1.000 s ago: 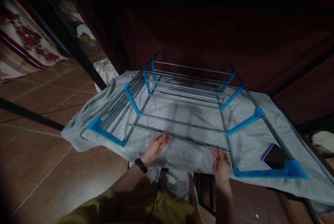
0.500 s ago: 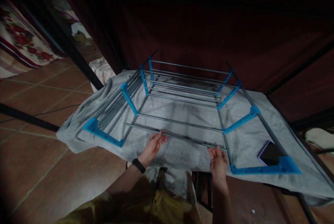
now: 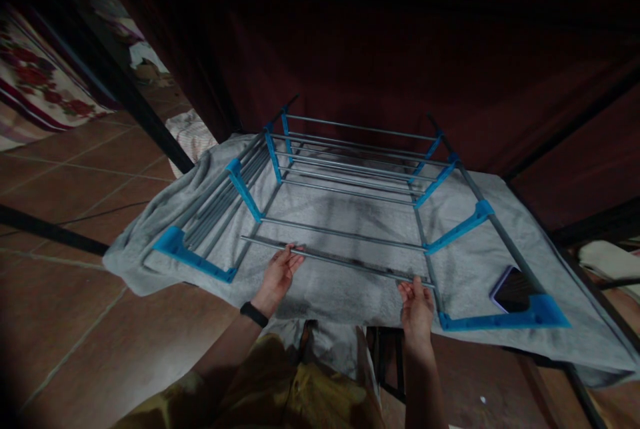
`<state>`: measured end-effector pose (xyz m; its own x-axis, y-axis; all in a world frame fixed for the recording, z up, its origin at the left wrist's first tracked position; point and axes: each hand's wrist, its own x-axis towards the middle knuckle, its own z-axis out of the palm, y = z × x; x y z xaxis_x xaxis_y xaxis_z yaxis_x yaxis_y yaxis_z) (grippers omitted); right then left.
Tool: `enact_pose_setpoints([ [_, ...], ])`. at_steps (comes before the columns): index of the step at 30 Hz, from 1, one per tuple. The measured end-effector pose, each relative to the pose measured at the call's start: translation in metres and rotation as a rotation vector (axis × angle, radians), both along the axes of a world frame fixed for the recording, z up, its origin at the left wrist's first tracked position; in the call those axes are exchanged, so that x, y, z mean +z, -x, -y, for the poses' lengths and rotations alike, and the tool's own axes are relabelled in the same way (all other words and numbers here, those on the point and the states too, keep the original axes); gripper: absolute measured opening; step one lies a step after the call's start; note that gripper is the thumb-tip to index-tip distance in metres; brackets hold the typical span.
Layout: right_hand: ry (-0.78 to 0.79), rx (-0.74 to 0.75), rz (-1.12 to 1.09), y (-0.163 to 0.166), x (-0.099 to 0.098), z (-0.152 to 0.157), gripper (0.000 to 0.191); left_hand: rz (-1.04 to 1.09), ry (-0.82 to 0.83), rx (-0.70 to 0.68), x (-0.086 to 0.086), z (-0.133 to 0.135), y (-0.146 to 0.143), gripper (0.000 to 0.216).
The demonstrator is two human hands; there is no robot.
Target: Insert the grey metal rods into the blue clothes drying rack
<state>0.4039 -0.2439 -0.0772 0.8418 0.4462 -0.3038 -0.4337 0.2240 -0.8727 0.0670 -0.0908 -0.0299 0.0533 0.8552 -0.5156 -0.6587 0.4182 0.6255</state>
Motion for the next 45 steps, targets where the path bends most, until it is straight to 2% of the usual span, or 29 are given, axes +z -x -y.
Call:
enact_pose_setpoints([
  [5,-0.014,-0.011,-0.022,0.000,-0.001,0.001,0.043,-0.008,-0.006,0.032,0.003,-0.003,0.008,0.006],
  [15,-0.062,0.069,0.016,0.000,-0.002,0.006,0.043,-0.001,-0.020,0.002,0.003,0.002,0.004,0.018],
  [22,-0.065,0.046,-0.003,-0.003,-0.009,0.005,0.038,-0.007,-0.015,0.011,0.004,0.002,0.004,0.033],
  [27,-0.075,0.038,-0.018,-0.004,-0.011,0.006,0.043,-0.002,0.003,0.014,0.002,0.001,0.002,0.038],
  [39,-0.091,0.063,-0.012,-0.001,-0.008,0.007,0.041,0.001,0.007,0.002,-0.001,0.002,0.004,0.037],
  [45,-0.065,0.046,-0.014,-0.001,-0.007,0.006,0.044,0.012,-0.003,0.014,0.001,0.001,0.005,0.023],
])
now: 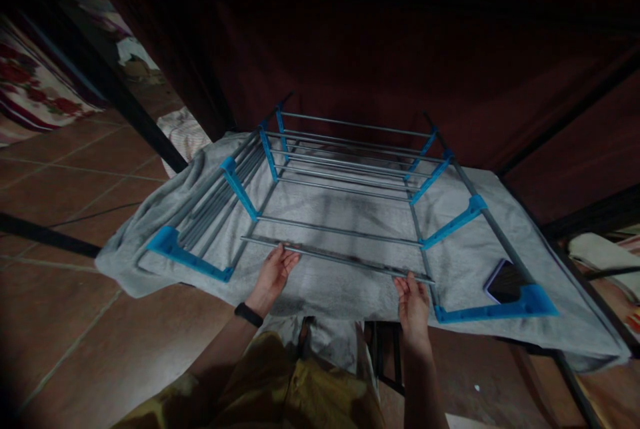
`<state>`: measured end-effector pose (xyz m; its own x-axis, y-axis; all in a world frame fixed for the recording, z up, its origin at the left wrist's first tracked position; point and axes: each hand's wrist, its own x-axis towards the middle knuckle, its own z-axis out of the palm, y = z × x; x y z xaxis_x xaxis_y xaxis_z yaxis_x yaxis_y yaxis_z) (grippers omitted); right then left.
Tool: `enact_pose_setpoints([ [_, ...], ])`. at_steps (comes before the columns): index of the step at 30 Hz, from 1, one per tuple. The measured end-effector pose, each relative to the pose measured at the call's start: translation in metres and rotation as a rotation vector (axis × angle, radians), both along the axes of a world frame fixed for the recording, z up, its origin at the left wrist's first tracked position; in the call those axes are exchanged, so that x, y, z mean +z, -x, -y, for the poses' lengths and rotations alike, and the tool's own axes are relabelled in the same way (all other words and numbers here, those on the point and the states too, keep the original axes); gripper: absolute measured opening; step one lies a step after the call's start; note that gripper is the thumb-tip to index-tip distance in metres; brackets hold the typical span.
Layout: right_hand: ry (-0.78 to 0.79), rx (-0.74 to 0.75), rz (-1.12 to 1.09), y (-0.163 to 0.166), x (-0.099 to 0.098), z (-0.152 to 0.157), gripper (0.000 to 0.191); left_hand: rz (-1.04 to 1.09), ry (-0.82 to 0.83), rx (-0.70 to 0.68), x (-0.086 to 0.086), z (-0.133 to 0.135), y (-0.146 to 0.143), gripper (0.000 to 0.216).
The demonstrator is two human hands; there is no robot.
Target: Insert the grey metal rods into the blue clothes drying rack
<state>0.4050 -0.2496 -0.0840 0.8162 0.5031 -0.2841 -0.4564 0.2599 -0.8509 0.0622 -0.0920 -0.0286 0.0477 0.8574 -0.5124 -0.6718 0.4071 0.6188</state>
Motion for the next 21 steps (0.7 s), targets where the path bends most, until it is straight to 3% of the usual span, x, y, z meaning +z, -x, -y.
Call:
enact_pose_setpoints([
  [13,0.003,0.002,-0.013,0.003,0.006,-0.001,0.048,-0.053,0.013,0.052,0.007,-0.002,0.006,0.013],
  [21,0.010,0.016,0.034,0.009,0.015,-0.003,0.050,-0.050,0.060,0.083,0.014,-0.005,0.005,0.025],
])
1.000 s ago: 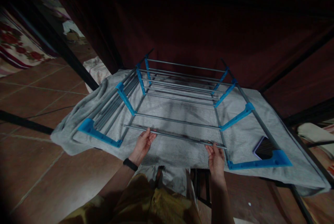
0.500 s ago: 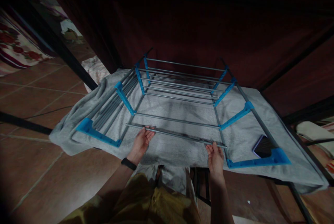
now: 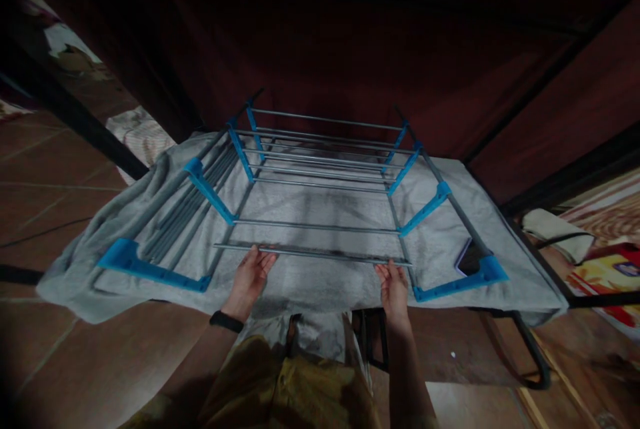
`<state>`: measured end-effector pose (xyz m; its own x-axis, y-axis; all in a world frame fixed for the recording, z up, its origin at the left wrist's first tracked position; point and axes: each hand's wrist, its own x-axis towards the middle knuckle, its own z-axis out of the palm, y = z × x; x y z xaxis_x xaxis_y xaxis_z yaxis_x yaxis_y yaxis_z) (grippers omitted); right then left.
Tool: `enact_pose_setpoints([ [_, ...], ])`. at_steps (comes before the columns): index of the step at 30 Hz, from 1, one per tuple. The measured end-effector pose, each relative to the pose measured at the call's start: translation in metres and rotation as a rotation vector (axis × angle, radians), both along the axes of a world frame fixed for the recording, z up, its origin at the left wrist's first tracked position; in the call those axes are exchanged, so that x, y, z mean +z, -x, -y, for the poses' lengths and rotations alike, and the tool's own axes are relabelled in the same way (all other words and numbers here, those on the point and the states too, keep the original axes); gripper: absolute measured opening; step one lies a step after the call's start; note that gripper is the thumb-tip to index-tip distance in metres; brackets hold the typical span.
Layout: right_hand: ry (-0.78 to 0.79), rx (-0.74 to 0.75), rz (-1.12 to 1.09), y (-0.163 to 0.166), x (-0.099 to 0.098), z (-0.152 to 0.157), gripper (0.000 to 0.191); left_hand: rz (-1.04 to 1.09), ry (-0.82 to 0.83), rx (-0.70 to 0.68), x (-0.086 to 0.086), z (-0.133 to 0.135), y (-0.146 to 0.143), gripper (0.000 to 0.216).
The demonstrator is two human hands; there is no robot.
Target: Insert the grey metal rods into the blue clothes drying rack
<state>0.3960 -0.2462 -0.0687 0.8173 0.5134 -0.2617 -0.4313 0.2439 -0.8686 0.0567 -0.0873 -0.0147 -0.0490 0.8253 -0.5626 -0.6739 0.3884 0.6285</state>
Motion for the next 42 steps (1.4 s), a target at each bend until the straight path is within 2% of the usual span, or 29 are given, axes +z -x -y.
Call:
enact_pose_setpoints([
  [10,-0.008,0.001,-0.038,0.005,0.011,-0.007,0.055,-0.040,0.065,0.006,0.011,-0.005,-0.003,0.037],
  [16,-0.030,-0.022,-0.096,0.007,0.016,-0.010,0.053,-0.063,0.063,-0.017,0.006,-0.009,-0.002,0.033],
  [22,-0.054,-0.008,-0.066,0.007,0.013,-0.009,0.049,-0.087,0.039,-0.023,0.004,-0.008,-0.004,0.040],
  [29,-0.024,0.021,-0.047,0.005,0.009,-0.007,0.040,-0.058,-0.024,-0.155,0.001,0.002,-0.013,0.027],
  [36,0.000,0.029,-0.044,0.003,0.007,-0.004,0.043,0.014,-0.015,-0.256,-0.005,0.019,-0.033,0.023],
  [42,-0.007,0.032,-0.038,0.001,0.006,0.000,0.040,0.015,-0.033,-0.265,-0.013,0.023,-0.036,0.023],
])
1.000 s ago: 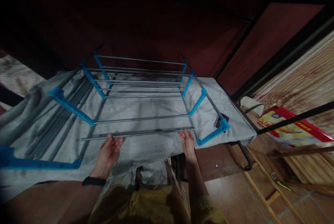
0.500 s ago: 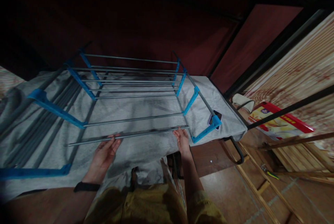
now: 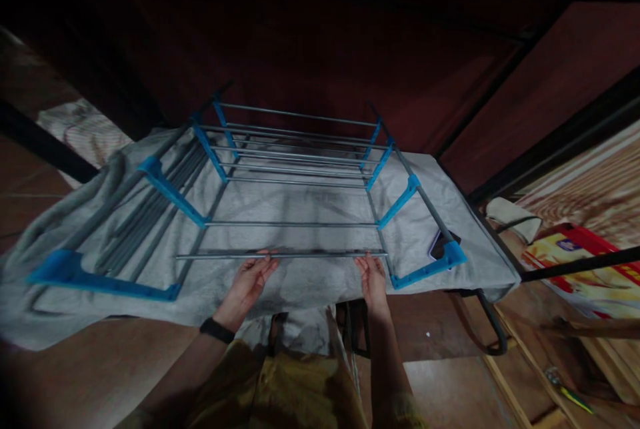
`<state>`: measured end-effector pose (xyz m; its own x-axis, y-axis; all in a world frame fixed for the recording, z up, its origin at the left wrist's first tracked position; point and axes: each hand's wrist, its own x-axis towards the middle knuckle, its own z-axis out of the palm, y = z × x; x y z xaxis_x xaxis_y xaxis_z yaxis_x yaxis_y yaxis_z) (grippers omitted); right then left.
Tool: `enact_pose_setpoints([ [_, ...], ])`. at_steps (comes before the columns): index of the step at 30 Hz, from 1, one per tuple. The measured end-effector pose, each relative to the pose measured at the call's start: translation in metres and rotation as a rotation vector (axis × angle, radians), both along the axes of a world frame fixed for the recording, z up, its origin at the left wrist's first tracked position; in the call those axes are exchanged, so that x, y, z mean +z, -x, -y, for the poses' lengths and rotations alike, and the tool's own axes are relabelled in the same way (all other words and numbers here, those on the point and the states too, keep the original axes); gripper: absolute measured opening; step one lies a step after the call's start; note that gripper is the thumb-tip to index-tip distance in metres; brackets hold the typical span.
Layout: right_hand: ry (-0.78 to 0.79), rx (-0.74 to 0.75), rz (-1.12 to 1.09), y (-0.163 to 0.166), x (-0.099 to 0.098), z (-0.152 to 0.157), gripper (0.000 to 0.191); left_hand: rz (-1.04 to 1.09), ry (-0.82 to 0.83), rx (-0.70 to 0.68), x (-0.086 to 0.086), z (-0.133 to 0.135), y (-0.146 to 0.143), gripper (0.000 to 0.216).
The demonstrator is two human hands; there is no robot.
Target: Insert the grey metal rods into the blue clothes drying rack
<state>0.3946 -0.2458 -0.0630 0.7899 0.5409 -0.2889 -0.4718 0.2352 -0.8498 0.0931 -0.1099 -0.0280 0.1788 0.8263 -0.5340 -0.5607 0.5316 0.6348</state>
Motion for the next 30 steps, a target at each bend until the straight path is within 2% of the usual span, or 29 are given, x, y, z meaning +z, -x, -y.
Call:
enact_pose_setpoints([
  [7,-0.025,-0.088,-0.006,-0.001,-0.002,-0.001,0.039,-0.025,-0.033,0.078,0.005,-0.007,0.012,0.024],
  [12,-0.022,-0.118,0.020,0.000,-0.001,-0.002,0.053,-0.053,-0.032,0.110,0.005,-0.007,0.015,0.026],
  [17,0.017,-0.061,0.034,-0.004,-0.005,0.000,0.033,-0.033,-0.045,0.091,0.002,-0.003,0.014,0.031],
  [21,0.004,-0.059,0.051,-0.006,-0.009,0.001,0.034,-0.026,-0.108,0.059,0.004,-0.001,0.012,0.039],
  [26,-0.011,-0.082,0.069,-0.007,-0.014,0.001,0.038,-0.058,-0.215,0.033,0.015,0.000,0.008,0.055],
  [30,-0.013,-0.115,0.066,-0.007,-0.017,0.000,0.033,-0.103,-0.290,0.005,0.030,0.000,0.003,0.056],
])
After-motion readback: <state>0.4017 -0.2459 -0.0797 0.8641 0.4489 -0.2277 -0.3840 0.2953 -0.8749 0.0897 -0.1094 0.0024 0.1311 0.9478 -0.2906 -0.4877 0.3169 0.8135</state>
